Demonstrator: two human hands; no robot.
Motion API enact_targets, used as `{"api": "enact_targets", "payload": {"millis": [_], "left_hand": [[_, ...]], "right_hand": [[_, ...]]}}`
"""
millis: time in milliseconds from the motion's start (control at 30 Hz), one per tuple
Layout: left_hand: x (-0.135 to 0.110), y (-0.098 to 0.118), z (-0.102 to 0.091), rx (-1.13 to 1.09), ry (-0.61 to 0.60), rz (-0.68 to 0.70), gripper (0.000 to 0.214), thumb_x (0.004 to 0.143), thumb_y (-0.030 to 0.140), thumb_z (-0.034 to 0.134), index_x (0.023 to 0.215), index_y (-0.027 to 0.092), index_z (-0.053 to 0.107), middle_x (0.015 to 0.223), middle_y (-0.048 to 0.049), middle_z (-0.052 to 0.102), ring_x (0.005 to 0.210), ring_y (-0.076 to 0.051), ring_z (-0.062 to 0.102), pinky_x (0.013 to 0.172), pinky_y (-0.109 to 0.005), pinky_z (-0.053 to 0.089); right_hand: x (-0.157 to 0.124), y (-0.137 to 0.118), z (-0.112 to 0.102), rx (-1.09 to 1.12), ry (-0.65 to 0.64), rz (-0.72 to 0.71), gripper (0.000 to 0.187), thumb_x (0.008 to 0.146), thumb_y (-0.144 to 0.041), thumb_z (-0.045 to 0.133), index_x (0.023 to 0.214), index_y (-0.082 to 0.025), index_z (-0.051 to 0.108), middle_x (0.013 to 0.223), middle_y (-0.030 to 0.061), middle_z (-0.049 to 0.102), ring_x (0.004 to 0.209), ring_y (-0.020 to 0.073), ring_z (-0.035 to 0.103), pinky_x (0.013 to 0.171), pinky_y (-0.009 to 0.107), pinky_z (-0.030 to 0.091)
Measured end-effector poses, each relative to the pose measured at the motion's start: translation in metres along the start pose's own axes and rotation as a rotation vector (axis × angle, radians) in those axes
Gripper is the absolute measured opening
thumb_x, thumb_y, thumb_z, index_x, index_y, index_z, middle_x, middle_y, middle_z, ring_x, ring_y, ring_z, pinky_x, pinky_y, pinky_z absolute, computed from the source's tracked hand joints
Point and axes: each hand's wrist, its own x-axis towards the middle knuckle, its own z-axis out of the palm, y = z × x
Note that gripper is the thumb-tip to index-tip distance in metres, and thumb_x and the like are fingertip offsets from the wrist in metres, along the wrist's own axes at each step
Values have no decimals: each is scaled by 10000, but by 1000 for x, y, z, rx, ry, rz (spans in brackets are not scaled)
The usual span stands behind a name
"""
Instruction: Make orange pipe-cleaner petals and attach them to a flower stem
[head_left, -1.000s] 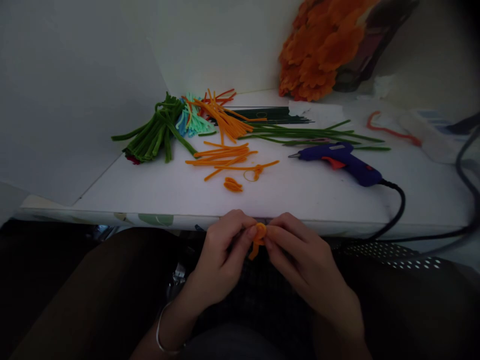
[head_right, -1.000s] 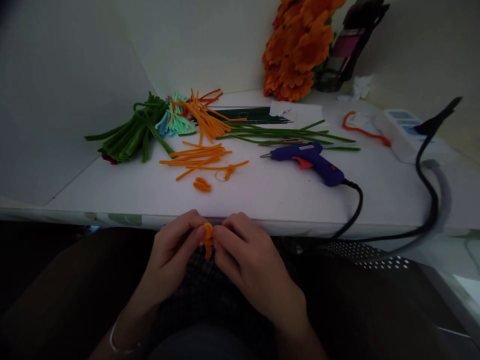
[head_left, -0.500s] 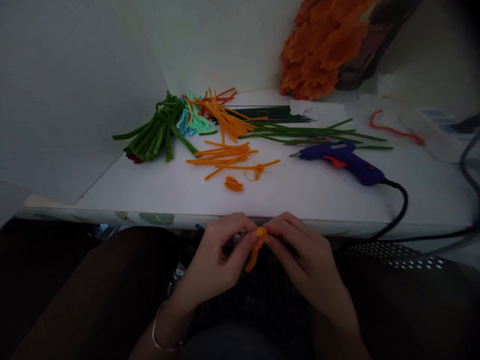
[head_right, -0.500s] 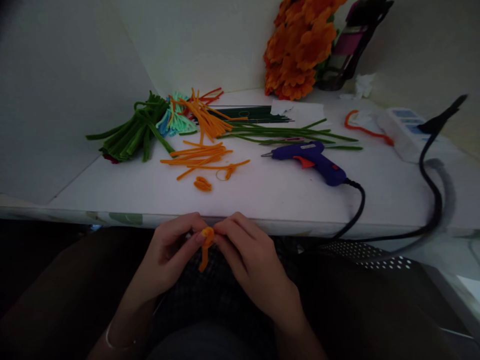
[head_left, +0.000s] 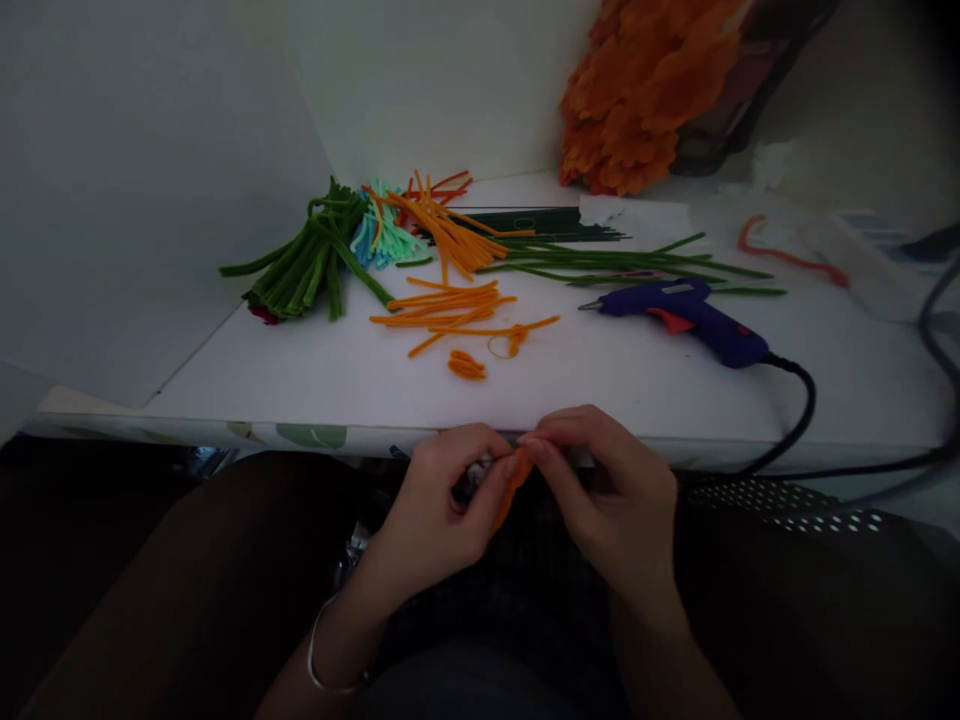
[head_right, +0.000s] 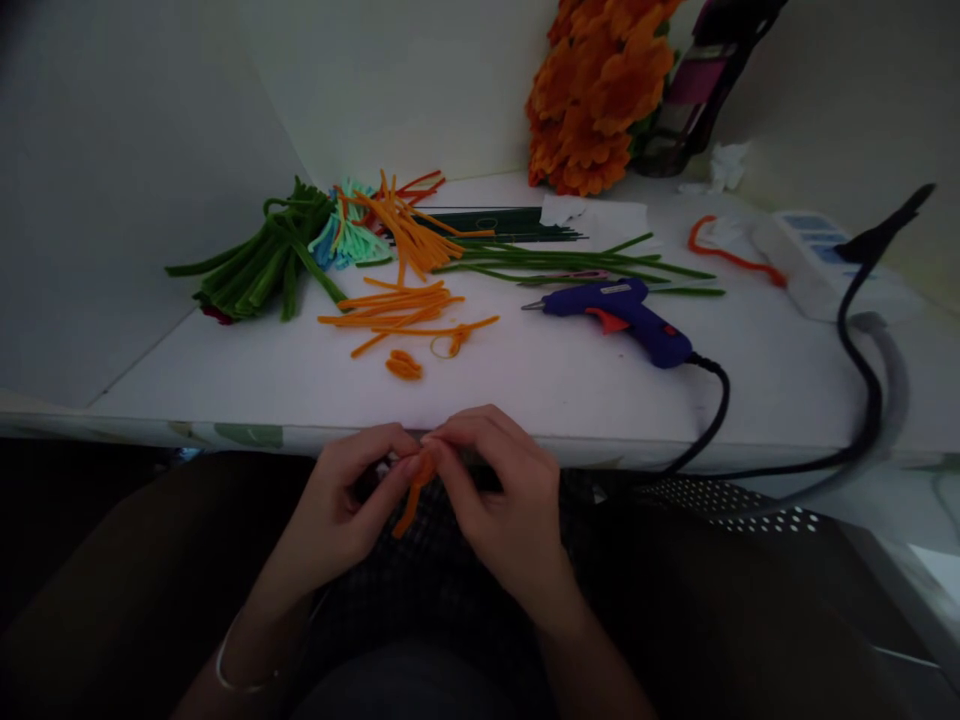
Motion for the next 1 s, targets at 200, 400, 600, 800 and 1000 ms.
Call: {"api": "enact_targets", "payload": {"millis": [200, 400, 600, 800, 1000], "left_hand": [[-2, -3, 3, -15, 40, 36, 138, 887, 183, 493, 756, 172, 537, 666, 14, 536, 595, -95, 478, 527, -220, 352], [-1, -4, 8, -29, 82, 89, 120, 884, 167, 496, 771, 174, 534, 693, 9, 552, 625, -98, 500, 560, -226, 374], [-1, -5, 12, 12, 133, 163, 103, 878, 148, 486, 785, 175, 523, 728, -10, 558, 679, -122, 521, 610, -258, 400], [-1, -5, 13, 80, 169, 241, 114, 867, 114, 475, 782, 170, 525, 700, -14, 543, 702, -139, 519, 626, -270, 406], [0, -7, 7, 95, 130, 289, 85, 860, 97, 511, 814, 159, 544, 717, -10, 546, 688, -122, 508, 622, -255, 406]], "right_hand": [[1, 3, 9, 241, 99, 248, 87, 859, -221, 590, 775, -204, 606, 705, -20, 599, 635, 101, 559, 563, 209, 457], [0, -2, 14, 285, 126, 305, 69, 874, -243, 577, 815, -222, 605, 720, -46, 608, 619, 65, 558, 561, 153, 460], [0, 0, 15, 400, 114, 383, 82, 878, -267, 577, 817, -222, 607, 708, -44, 595, 621, 59, 547, 567, 137, 461], [-1, 4, 17, 639, 30, 446, 121, 905, -292, 534, 831, -227, 605, 739, -41, 559, 602, 53, 507, 563, 141, 459], [0, -3, 4, 325, -43, 224, 53, 879, -198, 568, 864, -229, 609, 812, -37, 590, 737, 58, 562, 662, 131, 469]]}}
